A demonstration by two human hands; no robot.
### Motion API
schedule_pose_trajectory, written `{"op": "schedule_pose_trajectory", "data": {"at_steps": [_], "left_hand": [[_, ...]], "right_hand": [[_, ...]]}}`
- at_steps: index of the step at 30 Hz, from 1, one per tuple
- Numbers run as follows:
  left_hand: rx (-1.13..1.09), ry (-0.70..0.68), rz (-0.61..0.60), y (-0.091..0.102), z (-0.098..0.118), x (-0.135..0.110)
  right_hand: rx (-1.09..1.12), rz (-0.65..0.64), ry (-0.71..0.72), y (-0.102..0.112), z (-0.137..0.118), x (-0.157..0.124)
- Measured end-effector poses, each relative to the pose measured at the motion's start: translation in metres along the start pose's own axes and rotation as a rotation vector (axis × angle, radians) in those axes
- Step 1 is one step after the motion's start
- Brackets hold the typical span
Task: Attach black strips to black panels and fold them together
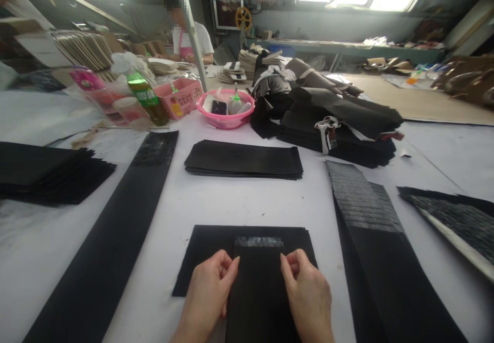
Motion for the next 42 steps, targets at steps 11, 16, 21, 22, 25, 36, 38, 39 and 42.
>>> {"op": "schedule_pose_trajectory", "data": {"at_steps": [11,16,21,22,25,36,38,39,42], "left_hand": [[-0.007,-0.014,0.036,0.000,0.002,0.000],[0.008,-0.014,0.046,0.000,0.002,-0.001],[0.014,-0.021,0.047,0.000,0.003,-0.002],[0.017,-0.020,0.044,0.000,0.003,-0.002],[0.034,-0.024,0.040,0.001,0.004,-0.002],[0.080,-0.031,0.031,0.001,0.007,-0.002],[0.083,-0.021,0.027,0.002,0.009,-0.003],[0.089,-0.019,0.023,0.002,0.010,-0.003],[0.122,-0.024,0.015,0.003,0.013,-0.004]], "right_hand": [[-0.005,-0.027,-0.023,0.001,0.001,0.001],[-0.015,-0.018,-0.015,0.003,0.000,0.000],[-0.021,-0.017,-0.015,0.003,-0.002,0.000],[-0.021,-0.014,-0.013,0.003,-0.002,0.000],[-0.020,-0.006,0.003,0.003,-0.003,0.000],[-0.053,0.028,0.050,0.006,-0.007,-0.002],[-0.063,0.020,0.047,0.007,-0.008,-0.001],[-0.068,0.016,0.047,0.007,-0.008,-0.001],[-0.094,0.007,0.047,0.009,-0.009,-0.001]]}}
Point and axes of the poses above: each hand's wrist, its own x-axis towards the middle knuckle, its own y-axis out of the back of the hand, z = x × y, the point moved 2 cm from there along x, towards the middle knuckle, and after that the axes turned 5 degrees about y, right-handed, at the moved point
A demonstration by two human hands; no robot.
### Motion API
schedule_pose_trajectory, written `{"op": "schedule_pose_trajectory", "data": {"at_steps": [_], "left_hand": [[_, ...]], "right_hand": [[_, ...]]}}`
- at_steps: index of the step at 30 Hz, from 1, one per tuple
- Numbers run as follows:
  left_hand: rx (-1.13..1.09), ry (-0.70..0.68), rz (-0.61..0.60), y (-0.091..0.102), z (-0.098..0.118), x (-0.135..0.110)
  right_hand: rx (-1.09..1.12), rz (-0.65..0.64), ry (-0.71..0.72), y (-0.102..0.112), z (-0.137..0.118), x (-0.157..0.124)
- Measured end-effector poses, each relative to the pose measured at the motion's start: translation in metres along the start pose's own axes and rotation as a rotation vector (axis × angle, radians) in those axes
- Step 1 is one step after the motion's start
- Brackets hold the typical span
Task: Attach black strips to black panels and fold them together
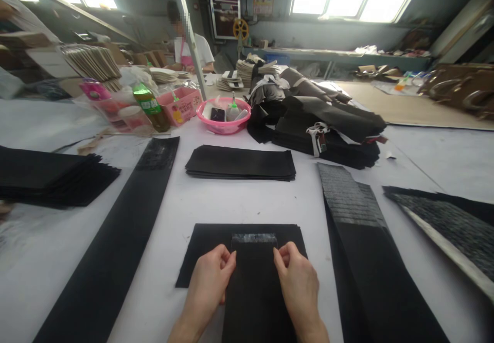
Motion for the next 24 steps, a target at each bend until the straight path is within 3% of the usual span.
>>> {"op": "schedule_pose_trajectory", "data": {"at_steps": [5,15,17,19,21,24], "left_hand": [[0.074,-0.018,0.051,0.000,0.002,-0.001],[0.466,-0.128,0.320,-0.001,0.007,-0.009],[0.546,-0.237,0.415,-0.003,0.010,-0.013],[0.613,-0.432,0.457,-0.007,0.014,-0.016],[0.667,-0.612,0.422,-0.011,0.017,-0.016],[0.718,-0.707,0.358,-0.012,0.017,-0.014]], "right_hand": [[-0.066,-0.017,-0.009,0.003,-0.002,0.000],[-0.186,0.009,0.054,0.009,-0.008,-0.003],[-0.202,0.029,0.070,0.009,-0.009,-0.004],[-0.209,0.041,0.086,0.010,-0.009,-0.005],[-0.207,0.038,0.090,0.011,-0.007,-0.005],[-0.194,0.031,0.110,0.014,-0.003,-0.003]]}}
Point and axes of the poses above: each hand's wrist, its own x-axis towards the middle knuckle, its own y-axis out of the back of the hand, z = x × y, the point moved 2 cm from there along x, towards the middle knuckle, and after that the axes turned 5 degrees about y, right-handed, at the moved point
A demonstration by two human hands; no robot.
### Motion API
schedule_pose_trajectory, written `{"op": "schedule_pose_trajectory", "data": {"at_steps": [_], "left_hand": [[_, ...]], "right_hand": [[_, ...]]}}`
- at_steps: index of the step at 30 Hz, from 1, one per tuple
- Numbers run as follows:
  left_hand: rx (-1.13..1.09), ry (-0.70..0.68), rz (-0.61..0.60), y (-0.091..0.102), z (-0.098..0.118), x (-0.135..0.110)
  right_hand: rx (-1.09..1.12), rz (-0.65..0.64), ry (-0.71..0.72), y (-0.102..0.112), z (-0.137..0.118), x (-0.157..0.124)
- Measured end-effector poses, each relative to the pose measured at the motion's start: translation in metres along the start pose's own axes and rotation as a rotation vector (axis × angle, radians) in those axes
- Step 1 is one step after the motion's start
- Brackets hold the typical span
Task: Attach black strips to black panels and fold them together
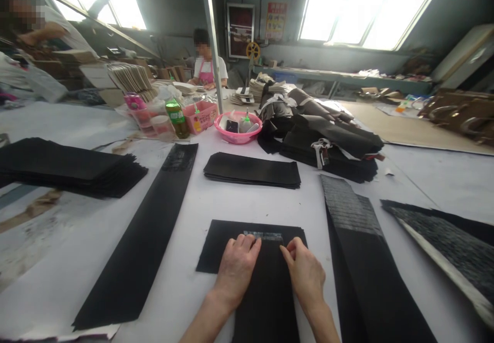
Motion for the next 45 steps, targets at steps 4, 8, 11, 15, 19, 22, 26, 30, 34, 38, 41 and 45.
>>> {"op": "schedule_pose_trajectory", "data": {"at_steps": [4,8,11,15,19,22,26,30,34,38,41,45], "left_hand": [[0.027,-0.035,-0.012,0.001,-0.003,0.001],[0.025,-0.047,0.001,0.002,-0.004,0.001],[-0.012,-0.039,0.008,0.002,-0.005,0.001],[-0.143,0.015,0.029,0.000,-0.010,0.006],[-0.251,0.045,0.042,0.001,-0.016,0.011],[-0.232,0.044,0.037,0.002,-0.020,0.013],[-0.206,0.038,0.029,0.002,-0.026,0.016],[-0.186,0.020,0.016,0.004,-0.028,0.019],[-0.184,-0.001,0.020,0.008,-0.029,0.024],[-0.213,-0.071,0.012,0.007,-0.030,0.029],[-0.228,-0.109,0.014,0.004,-0.032,0.031],[-0.227,-0.132,0.044,0.000,-0.032,0.029]], "right_hand": [[-0.010,0.080,0.150,0.008,-0.001,0.008],[-0.025,0.084,0.400,0.016,-0.017,0.021],[-0.058,0.024,0.503,0.015,-0.028,0.031],[-0.082,-0.027,0.547,0.012,-0.034,0.041],[-0.082,-0.072,0.588,0.012,-0.036,0.048],[-0.071,-0.129,0.601,0.011,-0.035,0.056],[-0.038,-0.224,0.605,0.007,-0.031,0.067],[0.002,-0.229,0.637,0.005,-0.025,0.071],[0.064,-0.206,0.688,0.006,-0.023,0.067],[0.083,-0.192,0.727,0.008,-0.022,0.064],[0.080,-0.178,0.729,0.009,-0.020,0.065],[0.079,-0.167,0.787,0.006,-0.017,0.067]]}}
Point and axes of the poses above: each hand's wrist, its own x-axis towards the middle knuckle, its own y-axis out of the back of the hand, z = x × y, the point moved 2 cm from there along x, towards the middle knuckle, and after that the axes turned 5 degrees about y, right-handed, at the moved point
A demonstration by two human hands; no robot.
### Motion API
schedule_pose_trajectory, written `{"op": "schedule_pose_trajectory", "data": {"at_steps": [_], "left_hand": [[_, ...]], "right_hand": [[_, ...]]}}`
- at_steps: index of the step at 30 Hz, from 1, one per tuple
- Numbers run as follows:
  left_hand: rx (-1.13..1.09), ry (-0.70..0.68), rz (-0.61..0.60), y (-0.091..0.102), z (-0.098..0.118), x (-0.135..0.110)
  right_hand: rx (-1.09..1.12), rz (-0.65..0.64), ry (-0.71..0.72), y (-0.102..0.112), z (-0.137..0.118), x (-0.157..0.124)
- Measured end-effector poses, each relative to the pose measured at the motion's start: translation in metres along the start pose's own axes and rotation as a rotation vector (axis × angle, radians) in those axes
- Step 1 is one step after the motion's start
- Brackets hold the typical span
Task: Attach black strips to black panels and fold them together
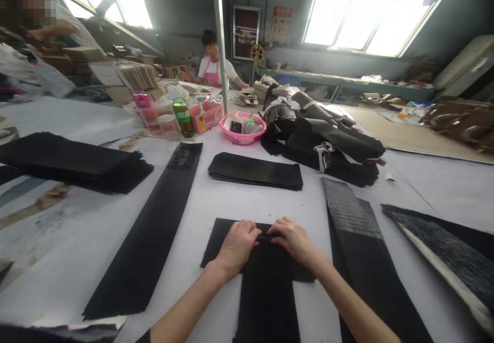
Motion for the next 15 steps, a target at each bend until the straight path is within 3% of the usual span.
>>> {"op": "schedule_pose_trajectory", "data": {"at_steps": [15], "left_hand": [[0.117,-0.183,0.075,-0.014,-0.001,-0.008]], "right_hand": [[-0.193,0.044,0.243,-0.012,0.000,-0.015]]}}
Point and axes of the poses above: each hand's wrist, its own x-axis towards the middle knuckle, its own y-axis out of the back of the hand, z = x × y, the point moved 2 cm from there along x, towards the middle knuckle, and after that the axes turned 5 degrees about y, right-handed, at the moved point
